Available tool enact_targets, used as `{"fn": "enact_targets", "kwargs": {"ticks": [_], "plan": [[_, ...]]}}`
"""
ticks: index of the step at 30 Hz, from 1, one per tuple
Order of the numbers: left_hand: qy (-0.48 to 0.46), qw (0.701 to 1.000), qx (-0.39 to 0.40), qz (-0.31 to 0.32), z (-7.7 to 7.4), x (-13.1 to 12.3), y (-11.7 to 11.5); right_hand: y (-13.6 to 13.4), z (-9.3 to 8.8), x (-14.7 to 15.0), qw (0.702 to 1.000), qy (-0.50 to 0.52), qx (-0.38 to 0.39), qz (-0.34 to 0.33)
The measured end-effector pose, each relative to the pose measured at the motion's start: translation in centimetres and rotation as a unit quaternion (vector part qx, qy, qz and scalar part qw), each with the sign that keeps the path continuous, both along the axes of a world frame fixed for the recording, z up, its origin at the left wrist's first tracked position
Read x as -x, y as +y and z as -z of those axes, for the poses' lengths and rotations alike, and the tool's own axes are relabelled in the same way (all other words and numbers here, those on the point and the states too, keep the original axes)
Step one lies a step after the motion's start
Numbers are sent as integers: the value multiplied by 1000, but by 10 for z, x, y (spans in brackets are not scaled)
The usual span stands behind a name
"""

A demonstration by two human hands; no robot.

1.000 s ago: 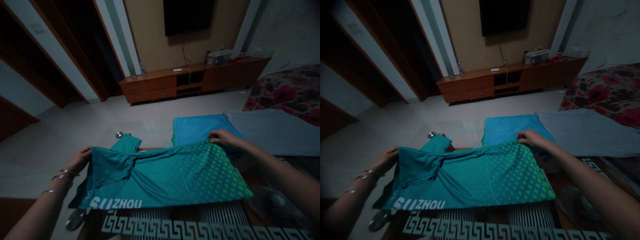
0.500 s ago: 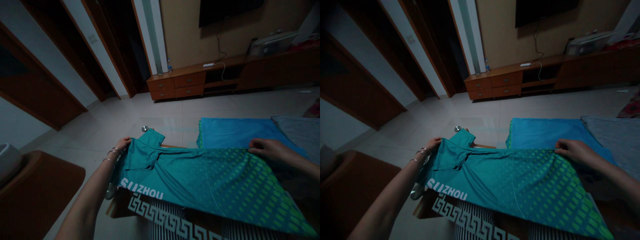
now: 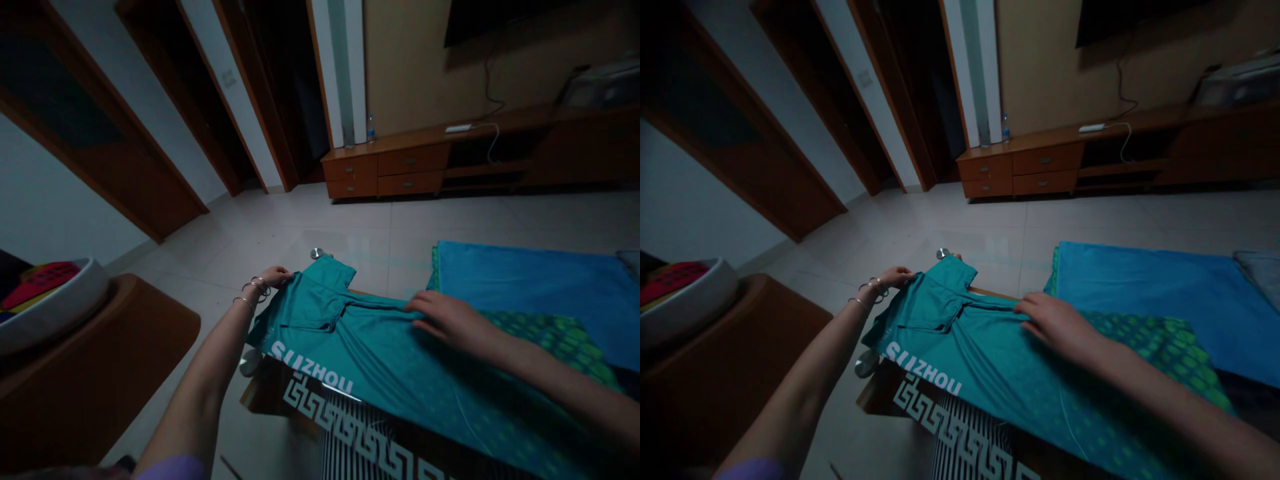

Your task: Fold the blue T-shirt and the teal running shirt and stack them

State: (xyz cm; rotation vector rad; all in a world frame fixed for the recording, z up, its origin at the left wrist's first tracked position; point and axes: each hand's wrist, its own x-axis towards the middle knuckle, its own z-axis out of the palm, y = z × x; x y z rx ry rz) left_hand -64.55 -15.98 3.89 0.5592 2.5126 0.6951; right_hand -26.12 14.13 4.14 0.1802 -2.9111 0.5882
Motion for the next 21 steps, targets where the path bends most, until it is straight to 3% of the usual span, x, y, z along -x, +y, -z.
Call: {"fn": "enact_targets", "kwargs": {"ticks": [3, 5, 8, 10, 13, 16, 18, 21], "plan": [[-46, 999, -8, -9, -6, -1, -15, -68, -3, 45, 994, 17, -10, -112], [-45, 999, -15, -20, -4, -6, -21, -104, 3, 69, 987, 45, -40, -147], [-10, 999, -23, -47, 7, -17, -22, -141, 17, 99, 978, 73, -102, -169], [29, 997, -31, -70, 17, -25, -21, -150, 24, 120, 978, 73, -101, -169], [85, 991, -42, -97, 29, -34, -20, -135, 27, 160, 992, 79, 56, -80], [128, 984, -44, -114, 37, -36, -22, -96, 28, 203, 961, 36, 229, 150], [153, 980, -46, -121, 41, -35, -24, -68, 32, 224, 931, -34, 240, 272], [179, 975, -46, -124, 46, -34, -26, -40, 42, 238, 926, -114, 206, 295]]}}
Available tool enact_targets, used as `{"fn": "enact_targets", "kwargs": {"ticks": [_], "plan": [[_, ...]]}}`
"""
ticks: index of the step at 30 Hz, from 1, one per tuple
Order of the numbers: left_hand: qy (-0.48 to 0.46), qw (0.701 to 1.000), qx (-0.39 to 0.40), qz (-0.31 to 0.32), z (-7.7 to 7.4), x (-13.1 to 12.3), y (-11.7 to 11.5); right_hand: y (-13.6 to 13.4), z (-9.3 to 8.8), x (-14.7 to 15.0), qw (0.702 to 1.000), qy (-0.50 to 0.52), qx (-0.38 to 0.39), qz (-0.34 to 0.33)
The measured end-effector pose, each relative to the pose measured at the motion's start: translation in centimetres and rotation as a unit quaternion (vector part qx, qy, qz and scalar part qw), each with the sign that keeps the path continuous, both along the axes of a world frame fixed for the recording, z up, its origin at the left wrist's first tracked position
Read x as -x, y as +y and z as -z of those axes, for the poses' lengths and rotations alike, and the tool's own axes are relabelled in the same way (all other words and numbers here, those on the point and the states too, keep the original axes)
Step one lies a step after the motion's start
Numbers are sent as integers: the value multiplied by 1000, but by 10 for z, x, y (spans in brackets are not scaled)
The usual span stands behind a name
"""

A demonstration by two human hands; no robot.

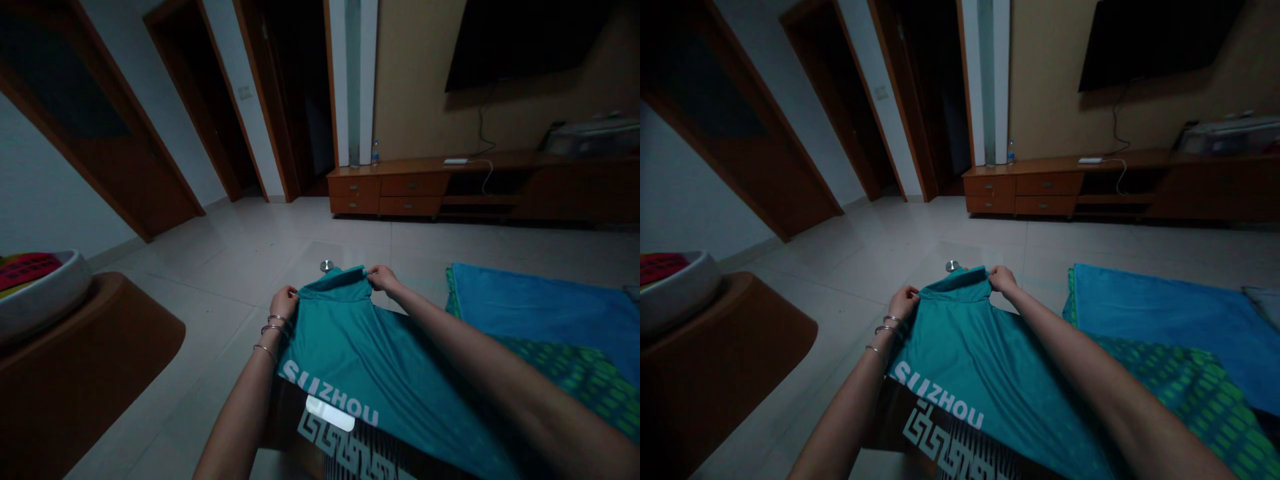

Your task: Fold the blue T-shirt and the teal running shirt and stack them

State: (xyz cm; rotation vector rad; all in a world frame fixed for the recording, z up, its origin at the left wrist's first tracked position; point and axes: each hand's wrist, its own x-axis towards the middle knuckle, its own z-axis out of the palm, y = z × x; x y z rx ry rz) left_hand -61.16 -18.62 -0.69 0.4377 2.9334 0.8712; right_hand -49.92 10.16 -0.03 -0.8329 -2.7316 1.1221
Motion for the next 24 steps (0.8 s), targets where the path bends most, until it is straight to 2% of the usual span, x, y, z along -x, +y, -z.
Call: {"fn": "enact_targets", "kwargs": {"ticks": [4, 10, 15, 17, 20, 24], "plan": [[0, 1000, 9, 7, 3, 3, -2, 13, 2, 12, 996, -47, -50, -50], [-16, 999, 25, 24, 3, 3, -3, 4, -2, 63, 982, -5, -158, -107], [10, 998, 47, 29, -10, -6, -1, 1, 4, 98, 973, -21, -178, -145], [26, 996, 55, 62, -21, -12, 1, 4, 4, 106, 970, -40, -172, -167], [24, 985, 77, 155, -38, -22, 6, 11, -1, 108, 966, -63, -153, -198], [3, 961, 121, 247, -50, -44, 11, 21, -11, 97, 965, -39, -114, -234]]}}
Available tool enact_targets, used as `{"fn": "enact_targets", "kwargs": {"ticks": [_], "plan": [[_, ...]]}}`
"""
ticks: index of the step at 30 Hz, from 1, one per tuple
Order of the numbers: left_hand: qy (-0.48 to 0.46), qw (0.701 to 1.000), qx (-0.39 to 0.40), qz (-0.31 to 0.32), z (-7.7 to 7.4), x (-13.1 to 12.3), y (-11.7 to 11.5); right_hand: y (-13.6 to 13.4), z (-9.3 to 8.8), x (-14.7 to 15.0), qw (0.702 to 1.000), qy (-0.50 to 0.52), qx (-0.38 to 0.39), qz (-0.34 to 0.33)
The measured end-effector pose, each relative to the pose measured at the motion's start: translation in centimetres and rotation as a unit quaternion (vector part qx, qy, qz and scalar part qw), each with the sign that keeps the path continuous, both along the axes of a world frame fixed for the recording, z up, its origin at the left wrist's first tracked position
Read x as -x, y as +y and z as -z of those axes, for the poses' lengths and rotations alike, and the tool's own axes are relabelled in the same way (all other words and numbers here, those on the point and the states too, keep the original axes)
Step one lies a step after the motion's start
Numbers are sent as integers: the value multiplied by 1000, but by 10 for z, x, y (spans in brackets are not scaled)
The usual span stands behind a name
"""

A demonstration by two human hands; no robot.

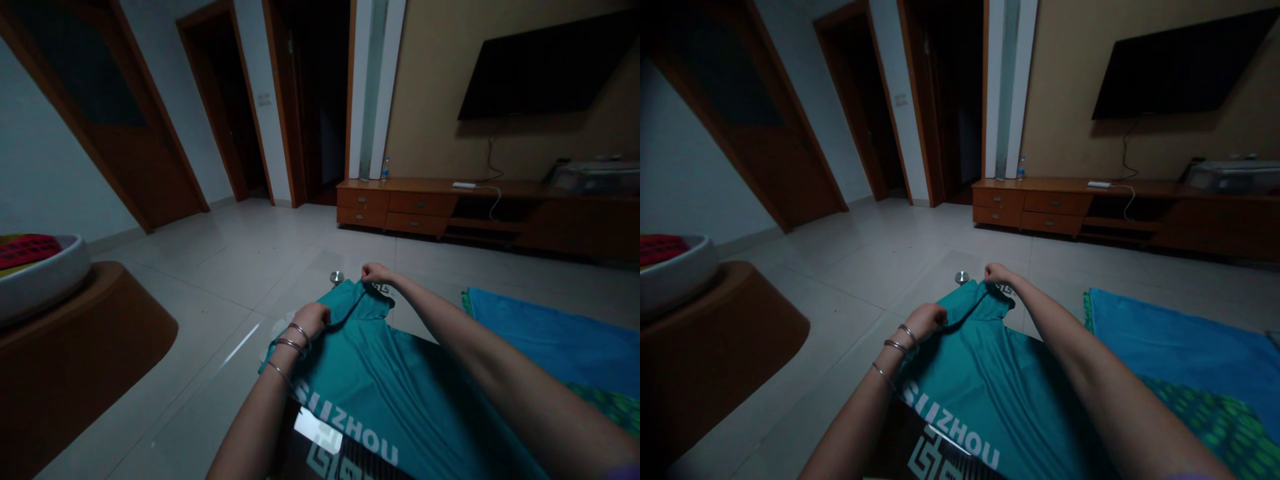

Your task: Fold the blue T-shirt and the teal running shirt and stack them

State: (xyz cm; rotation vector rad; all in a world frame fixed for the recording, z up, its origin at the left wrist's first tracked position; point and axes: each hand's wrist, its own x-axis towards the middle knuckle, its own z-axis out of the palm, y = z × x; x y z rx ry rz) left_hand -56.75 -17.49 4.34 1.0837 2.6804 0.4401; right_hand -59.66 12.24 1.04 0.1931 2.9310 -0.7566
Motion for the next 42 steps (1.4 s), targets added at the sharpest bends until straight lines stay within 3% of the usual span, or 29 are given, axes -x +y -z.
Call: {"fn": "enact_targets", "kwargs": {"ticks": [6, 11, 16, 20, 23, 29, 35, 37, 42], "plan": [[60, 997, 38, 42, -1, -47, 1, 10, -2, -19, 994, -3, 76, -84], [79, 995, 50, 23, 14, -71, -2, 8, -2, -21, 985, 32, 96, -142], [75, 997, -5, -2, 32, -71, -9, 10, -9, -21, 985, 6, 155, -77], [84, 996, -23, -12, 38, -70, -10, 11, -10, -24, 990, -8, 139, -11], [92, 996, -18, -7, 38, -71, -11, 10, -11, -29, 989, -63, 131, -25], [90, 996, -7, 1, 36, -73, -12, 26, -19, -43, 963, -162, 202, -72], [113, 993, -16, 7, 40, -72, -12, 26, -21, -57, 963, -148, 214, -72], [114, 993, -16, 7, 40, -72, -12, 17, -18, -61, 971, -122, 190, -79], [93, 994, -56, -11, 40, -74, -13, 2, -13, -66, 997, -2, -9, -82]]}}
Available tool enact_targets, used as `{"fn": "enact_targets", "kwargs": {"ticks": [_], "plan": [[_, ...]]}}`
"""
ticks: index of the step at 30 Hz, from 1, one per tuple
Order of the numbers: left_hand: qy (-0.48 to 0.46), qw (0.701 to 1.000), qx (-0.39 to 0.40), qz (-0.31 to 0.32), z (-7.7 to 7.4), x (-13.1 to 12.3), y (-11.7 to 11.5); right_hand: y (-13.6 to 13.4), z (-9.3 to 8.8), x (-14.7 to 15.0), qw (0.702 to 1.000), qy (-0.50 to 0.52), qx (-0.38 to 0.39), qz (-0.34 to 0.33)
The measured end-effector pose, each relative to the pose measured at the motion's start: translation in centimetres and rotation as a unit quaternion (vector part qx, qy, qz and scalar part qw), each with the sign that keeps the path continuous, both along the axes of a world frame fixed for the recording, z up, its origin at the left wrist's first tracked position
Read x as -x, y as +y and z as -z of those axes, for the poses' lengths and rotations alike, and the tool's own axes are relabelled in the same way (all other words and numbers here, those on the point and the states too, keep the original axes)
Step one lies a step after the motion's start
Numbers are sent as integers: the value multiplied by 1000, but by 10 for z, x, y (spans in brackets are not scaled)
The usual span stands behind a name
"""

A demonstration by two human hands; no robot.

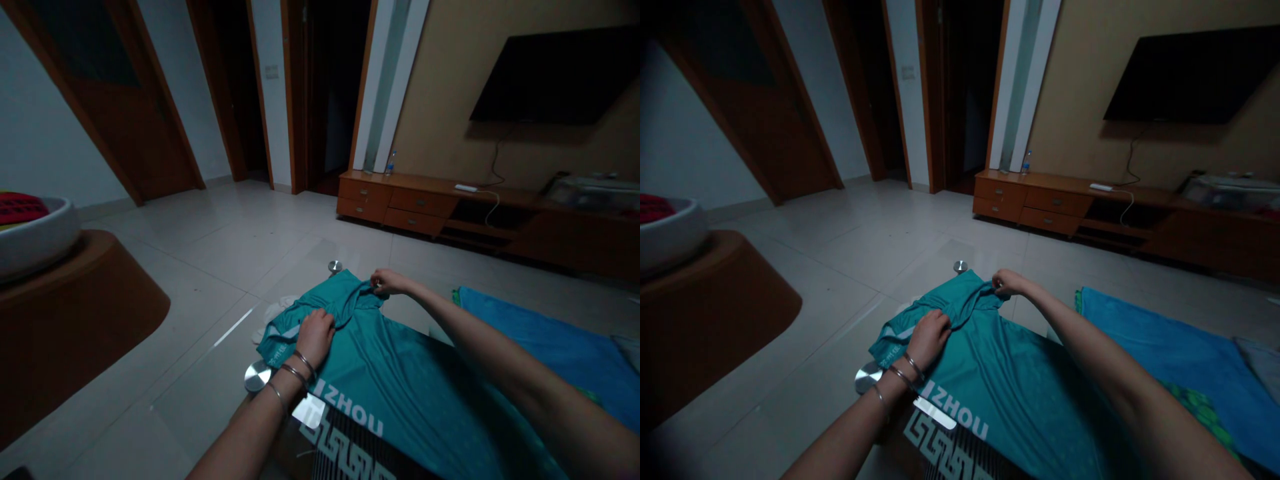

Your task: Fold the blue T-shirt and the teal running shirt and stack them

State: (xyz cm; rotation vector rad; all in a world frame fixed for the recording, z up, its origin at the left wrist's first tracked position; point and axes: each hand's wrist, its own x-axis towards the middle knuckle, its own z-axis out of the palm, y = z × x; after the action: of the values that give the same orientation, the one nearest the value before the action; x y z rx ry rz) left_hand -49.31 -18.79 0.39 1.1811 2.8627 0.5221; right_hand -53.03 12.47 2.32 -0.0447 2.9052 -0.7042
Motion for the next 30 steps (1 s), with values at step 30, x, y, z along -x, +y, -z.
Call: {"fn": "enact_targets", "kwargs": {"ticks": [30], "plan": [[-192, 954, -155, -169, -7, 65, -51, -50, 30, 104, 980, 24, -77, 184]]}}
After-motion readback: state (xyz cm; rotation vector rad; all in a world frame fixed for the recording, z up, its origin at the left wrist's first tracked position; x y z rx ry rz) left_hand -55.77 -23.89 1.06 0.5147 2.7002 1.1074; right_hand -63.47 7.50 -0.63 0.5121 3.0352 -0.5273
